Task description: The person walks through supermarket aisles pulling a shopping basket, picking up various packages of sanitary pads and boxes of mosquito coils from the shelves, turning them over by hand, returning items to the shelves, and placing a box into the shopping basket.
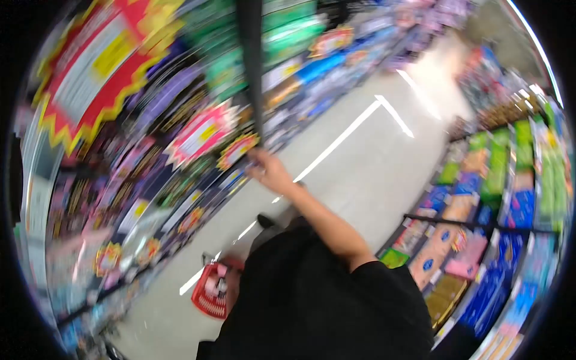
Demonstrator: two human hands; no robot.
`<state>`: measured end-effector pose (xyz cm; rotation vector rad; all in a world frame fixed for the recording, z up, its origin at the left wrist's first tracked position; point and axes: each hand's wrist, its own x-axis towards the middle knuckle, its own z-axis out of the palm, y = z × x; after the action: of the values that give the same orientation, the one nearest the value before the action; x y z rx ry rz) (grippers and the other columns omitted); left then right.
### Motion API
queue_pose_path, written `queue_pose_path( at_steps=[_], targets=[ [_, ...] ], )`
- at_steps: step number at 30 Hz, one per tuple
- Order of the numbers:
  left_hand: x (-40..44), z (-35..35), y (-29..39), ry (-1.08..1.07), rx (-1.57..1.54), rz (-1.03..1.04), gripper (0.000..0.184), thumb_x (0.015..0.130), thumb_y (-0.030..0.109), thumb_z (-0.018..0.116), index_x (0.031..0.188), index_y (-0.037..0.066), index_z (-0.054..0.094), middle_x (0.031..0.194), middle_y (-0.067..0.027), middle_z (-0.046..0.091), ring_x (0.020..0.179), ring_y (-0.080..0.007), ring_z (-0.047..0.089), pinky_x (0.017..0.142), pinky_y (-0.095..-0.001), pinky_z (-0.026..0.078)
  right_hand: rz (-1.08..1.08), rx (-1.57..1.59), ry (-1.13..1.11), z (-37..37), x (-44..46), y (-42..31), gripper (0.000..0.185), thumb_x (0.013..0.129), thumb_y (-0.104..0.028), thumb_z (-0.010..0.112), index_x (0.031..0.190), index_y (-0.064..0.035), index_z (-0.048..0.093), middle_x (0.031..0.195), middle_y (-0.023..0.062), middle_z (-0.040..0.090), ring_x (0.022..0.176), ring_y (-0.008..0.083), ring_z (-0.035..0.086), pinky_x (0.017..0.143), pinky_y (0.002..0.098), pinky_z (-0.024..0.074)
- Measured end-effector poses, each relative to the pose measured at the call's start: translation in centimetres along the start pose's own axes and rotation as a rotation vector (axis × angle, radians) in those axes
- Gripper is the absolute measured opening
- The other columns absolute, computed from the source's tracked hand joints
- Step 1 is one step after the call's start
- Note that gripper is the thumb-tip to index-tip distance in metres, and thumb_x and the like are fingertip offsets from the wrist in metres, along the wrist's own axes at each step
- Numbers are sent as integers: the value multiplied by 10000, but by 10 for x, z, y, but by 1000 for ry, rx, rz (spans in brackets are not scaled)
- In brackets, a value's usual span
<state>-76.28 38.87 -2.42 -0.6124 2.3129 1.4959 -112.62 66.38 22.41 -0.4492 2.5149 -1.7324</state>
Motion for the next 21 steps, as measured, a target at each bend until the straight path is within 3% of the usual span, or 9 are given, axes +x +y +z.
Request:
queue_pose_path(
  at_steps=[1, 2, 4, 8, 11, 14, 18, 21],
  targets=[
    [6, -1, 13, -18, -575, -321, 101, 826, 164, 549, 808, 66, 540, 673, -41, 529, 560, -151, 532, 488, -305, 432, 172, 62, 50, -20, -24, 10, 457, 788, -188, 667, 1175, 4, 519, 996, 166, 624, 898, 251, 608, 767, 335, 482],
    [5, -1, 46, 52, -754, -573, 134, 829, 226, 551, 802, 94, 551, 620, -14, 510, 487, -125, 499, 441, -255, 405, 335, 152, 101, -35, -47, 21, 439, 798, -189, 653, 1169, 10, 526, 963, 160, 631, 876, 234, 609, 761, 331, 484],
    [12, -11, 115, -7, -212, -716, 165, 816, 265, 560, 800, 101, 552, 635, -25, 514, 513, -144, 512, 463, -279, 431, 517, 21, 180, -77, -101, 71, 413, 823, -167, 606, 1171, 41, 524, 893, 114, 640, 851, 152, 612, 714, 295, 484],
    [58, 10, 148, -96, -118, -617, 169, 816, 264, 561, 804, 96, 552, 645, -26, 516, 525, -147, 513, 473, -279, 432, 888, 125, 633, -130, -241, 169, 357, 816, -178, 591, 1088, 53, 570, 809, 113, 642, 702, 160, 634, 591, 271, 491],
    [82, 43, 178, -138, -56, -556, 173, 815, 264, 562, 809, 92, 551, 656, -28, 518, 536, -151, 515, 484, -279, 434, 1118, 221, 759, -153, -342, 204, 266, 804, -171, 583, 975, 33, 591, 736, 89, 616, 632, 157, 616, 531, 277, 480],
    [93, 84, 207, -149, -10, -516, 177, 814, 264, 563, 813, 87, 551, 666, -30, 519, 548, -154, 516, 494, -279, 435, 1346, 343, 740, -157, -431, 232, 169, 798, -170, 585, 851, -9, 587, 705, 85, 601, 603, 195, 608, 519, 329, 475],
    [88, 155, 239, -152, 44, -490, 182, 813, 263, 564, 819, 81, 550, 680, -32, 522, 563, -159, 518, 507, -278, 437, 1643, 505, 694, -169, -498, 234, 255, 806, -208, 619, 945, 5, 598, 780, 125, 625, 658, 222, 626, 558, 355, 480],
    [86, 200, 259, -187, 127, -470, 187, 813, 263, 565, 823, 77, 550, 691, -34, 524, 575, -162, 520, 517, -278, 439, 1693, 624, 569, -207, -524, 234, 302, 806, -207, 618, 1017, 7, 582, 844, 133, 629, 721, 232, 640, 603, 362, 497]
  ],
)
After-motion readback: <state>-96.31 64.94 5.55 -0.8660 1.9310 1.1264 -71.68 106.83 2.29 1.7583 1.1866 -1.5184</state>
